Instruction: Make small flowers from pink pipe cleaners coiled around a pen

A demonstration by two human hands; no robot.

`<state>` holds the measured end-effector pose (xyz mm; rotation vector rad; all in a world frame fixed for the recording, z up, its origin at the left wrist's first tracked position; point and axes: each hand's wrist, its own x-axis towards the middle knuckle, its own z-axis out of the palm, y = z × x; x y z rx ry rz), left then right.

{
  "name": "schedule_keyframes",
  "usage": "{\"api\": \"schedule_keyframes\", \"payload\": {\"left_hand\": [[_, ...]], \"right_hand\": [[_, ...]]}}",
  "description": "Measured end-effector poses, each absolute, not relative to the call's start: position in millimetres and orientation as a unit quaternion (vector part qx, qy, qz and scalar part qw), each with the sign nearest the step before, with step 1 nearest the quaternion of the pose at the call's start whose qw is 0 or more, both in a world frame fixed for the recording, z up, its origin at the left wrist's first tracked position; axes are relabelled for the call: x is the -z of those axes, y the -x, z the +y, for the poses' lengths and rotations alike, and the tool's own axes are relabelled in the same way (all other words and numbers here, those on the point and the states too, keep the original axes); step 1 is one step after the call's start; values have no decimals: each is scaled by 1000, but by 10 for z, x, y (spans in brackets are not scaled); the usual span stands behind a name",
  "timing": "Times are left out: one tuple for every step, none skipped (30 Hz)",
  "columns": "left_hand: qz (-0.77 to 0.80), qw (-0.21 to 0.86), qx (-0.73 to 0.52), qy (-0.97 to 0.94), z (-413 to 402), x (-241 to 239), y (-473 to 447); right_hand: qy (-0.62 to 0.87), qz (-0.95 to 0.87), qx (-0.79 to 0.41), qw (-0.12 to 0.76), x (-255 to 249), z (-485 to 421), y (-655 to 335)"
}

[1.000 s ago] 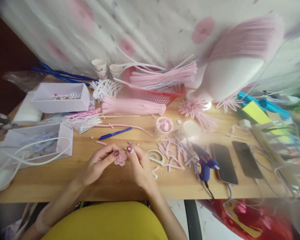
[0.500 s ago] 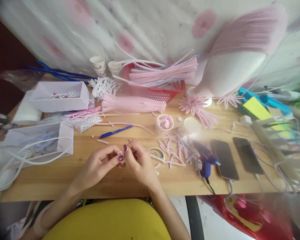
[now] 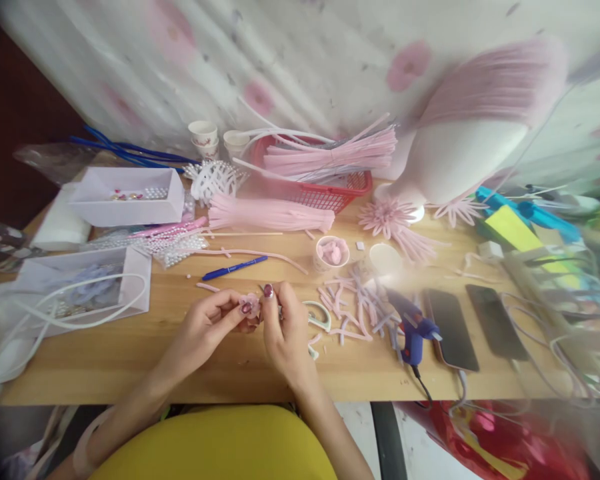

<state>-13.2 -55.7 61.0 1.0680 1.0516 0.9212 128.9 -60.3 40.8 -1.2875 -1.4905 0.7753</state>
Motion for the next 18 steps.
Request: {"api": "schedule_keyframes", "payload": {"left_hand": [[465,632,-409,-466,-552,-615,135],[469,626,-413,-467,-545,-624,141],[470,621,-414,-472,-536,-638,150],[469,617,-414,-478,-527,-655,161],[466,616,-411,-484,-518,-673,174],[461,617,-406,-492,-510,-689,185],[454,619,-401,-500,-505,-701,195],[446,621,-396,-508,-502,-710,200],[438,623,-395,-514,-503,-713,200],[433,622,-399,-517,-506,-711,194],[431,619,-407,-515,-513,-704,183],[432,614,-421,-509,-521,-695,167],[436,610,-436,-498,-532,-683,147],[441,605,-452,-485,-543,-671,126],[446,603,-464,-472,-554,-659,104],[450,603,-473,-459,-565,-649,84],[453,603,-480,-449,-574,-640,67],[456,603,-484,-441,-582,-633,53]], "right_hand": [[530,-616,-325,485,-428,-595,-1304],[527,-622,-332,475,-444,-589,-1320],[521,-630,-344,462,-457,-585,-1335],[513,-636,-362,448,-465,-583,-1347],[504,-638,-383,438,-468,-584,-1355],[495,-636,-404,434,-467,-587,-1359],[485,-631,-421,435,-463,-593,-1358],[477,-624,-434,440,-455,-601,-1353],[470,-618,-442,449,-445,-610,-1344],[466,-612,-444,459,-433,-621,-1333],[464,-611,-438,469,-419,-631,-1319],[464,-612,-426,478,-404,-641,-1304],[466,-616,-409,486,-388,-649,-1288],[469,-621,-388,493,-374,-655,-1273],[473,-627,-368,497,-361,-660,-1259],[479,-633,-351,497,-350,-663,-1246],[484,-637,-338,495,-343,-664,-1236],[488,-641,-329,492,-339,-664,-1228]]}}
